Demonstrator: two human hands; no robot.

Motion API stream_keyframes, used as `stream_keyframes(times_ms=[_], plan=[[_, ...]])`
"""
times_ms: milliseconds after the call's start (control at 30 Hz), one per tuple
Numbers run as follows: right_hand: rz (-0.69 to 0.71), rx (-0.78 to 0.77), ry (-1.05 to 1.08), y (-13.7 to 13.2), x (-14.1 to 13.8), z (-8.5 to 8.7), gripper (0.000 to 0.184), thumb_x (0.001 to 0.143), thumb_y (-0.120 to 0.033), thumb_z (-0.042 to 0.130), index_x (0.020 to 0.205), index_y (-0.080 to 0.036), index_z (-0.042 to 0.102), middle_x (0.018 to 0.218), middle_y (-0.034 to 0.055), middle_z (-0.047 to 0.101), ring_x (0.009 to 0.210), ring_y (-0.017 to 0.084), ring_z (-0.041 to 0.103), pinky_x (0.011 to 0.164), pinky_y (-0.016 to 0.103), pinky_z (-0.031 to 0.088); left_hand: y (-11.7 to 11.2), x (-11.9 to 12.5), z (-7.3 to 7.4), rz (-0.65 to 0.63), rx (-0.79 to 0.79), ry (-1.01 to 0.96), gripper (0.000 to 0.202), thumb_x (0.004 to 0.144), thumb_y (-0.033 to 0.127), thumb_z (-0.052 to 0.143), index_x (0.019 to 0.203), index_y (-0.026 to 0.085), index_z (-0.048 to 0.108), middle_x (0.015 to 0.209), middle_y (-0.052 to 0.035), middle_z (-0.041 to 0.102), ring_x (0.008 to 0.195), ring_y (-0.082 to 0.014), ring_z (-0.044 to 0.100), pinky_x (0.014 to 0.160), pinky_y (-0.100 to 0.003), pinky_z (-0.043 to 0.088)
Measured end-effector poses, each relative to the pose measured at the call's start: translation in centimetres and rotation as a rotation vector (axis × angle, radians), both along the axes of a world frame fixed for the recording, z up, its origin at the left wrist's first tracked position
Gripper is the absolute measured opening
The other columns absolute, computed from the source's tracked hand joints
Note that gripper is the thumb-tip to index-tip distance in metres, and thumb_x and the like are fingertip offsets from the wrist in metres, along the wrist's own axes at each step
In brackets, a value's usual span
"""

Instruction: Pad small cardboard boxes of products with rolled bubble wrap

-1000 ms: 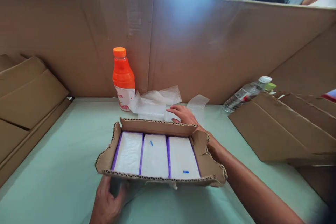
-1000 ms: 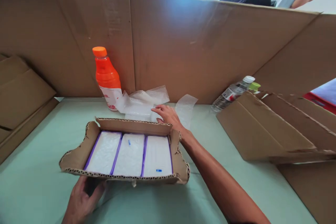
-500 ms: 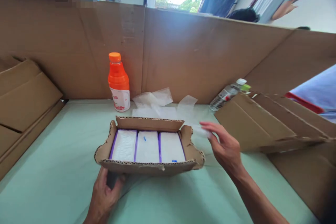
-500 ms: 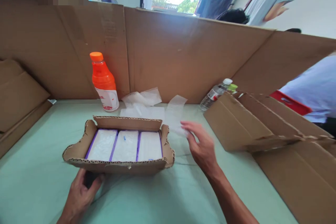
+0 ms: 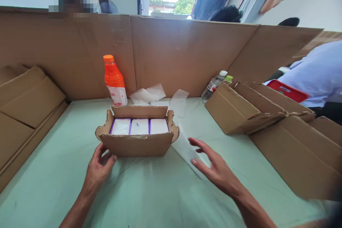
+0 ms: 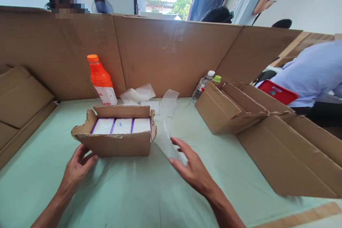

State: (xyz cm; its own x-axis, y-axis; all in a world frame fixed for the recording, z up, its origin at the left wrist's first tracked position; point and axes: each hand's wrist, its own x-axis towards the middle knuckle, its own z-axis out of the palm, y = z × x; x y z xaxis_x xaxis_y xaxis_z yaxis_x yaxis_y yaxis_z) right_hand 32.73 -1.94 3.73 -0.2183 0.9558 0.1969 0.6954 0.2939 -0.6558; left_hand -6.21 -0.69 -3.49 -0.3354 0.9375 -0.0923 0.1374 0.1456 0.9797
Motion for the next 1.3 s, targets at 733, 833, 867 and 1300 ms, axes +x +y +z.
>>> stream_keyframes(times_ms=[733, 833, 867, 1300], plan=[[-0.21, 0.324, -0.124, -1.1, -3.9, -2.2, 0.022, 0.093, -0.029, 0.052, 0.101, -0.023, 0.071, 0.091, 0.0054, 0.075, 0.08, 0.023, 0.068, 0.075, 0.036, 0.052, -6.3, 2.8, -0.7, -0.035, -0.022, -0.081, 0.064, 0.075, 0.051, 0.071, 0.128, 0.018, 0.059, 0.134, -0.0162, 0.062, 0.122, -0.0301, 0.062, 0.101, -0.045, 0.051], [-0.017, 0.467, -0.234, -4.5, -6.4, -1.1, 0.029, 0.093, -0.016, 0.049, 0.109, -0.025, 0.071, 0.095, 0.0074, 0.074, 0.086, 0.023, 0.066, 0.079, 0.039, 0.049, -7.9, 2.3, -0.2, -0.071, -0.043, -0.169, 0.063, 0.075, 0.054, 0.073, 0.124, 0.017, 0.06, 0.135, -0.0167, 0.063, 0.118, -0.0299, 0.065, 0.101, -0.045, 0.052], [0.07, 0.464, -0.278, -5.3, -7.7, -1.0, 0.033, 0.092, -0.012, 0.047, 0.112, -0.026, 0.07, 0.095, 0.0077, 0.074, 0.086, 0.023, 0.065, 0.079, 0.039, 0.049, -8.1, 1.9, -0.1, -0.06, -0.039, -0.182, 0.062, 0.076, 0.054, 0.072, 0.123, 0.016, 0.061, 0.134, -0.0168, 0.063, 0.117, -0.03, 0.066, 0.101, -0.046, 0.051], [-0.091, 0.068, 0.059, 1.1, -7.3, -3.2, 0.039, 0.09, -0.038, 0.059, 0.124, -0.02, 0.063, 0.122, 0.0138, 0.07, 0.103, 0.027, 0.068, 0.085, 0.045, 0.056, -1.9, -1.5, 1.9, 0.032, 0.132, -0.014, 0.064, 0.075, 0.041, 0.072, 0.131, 0.014, 0.056, 0.141, -0.0189, 0.056, 0.127, -0.0333, 0.056, 0.104, -0.05, 0.047]])
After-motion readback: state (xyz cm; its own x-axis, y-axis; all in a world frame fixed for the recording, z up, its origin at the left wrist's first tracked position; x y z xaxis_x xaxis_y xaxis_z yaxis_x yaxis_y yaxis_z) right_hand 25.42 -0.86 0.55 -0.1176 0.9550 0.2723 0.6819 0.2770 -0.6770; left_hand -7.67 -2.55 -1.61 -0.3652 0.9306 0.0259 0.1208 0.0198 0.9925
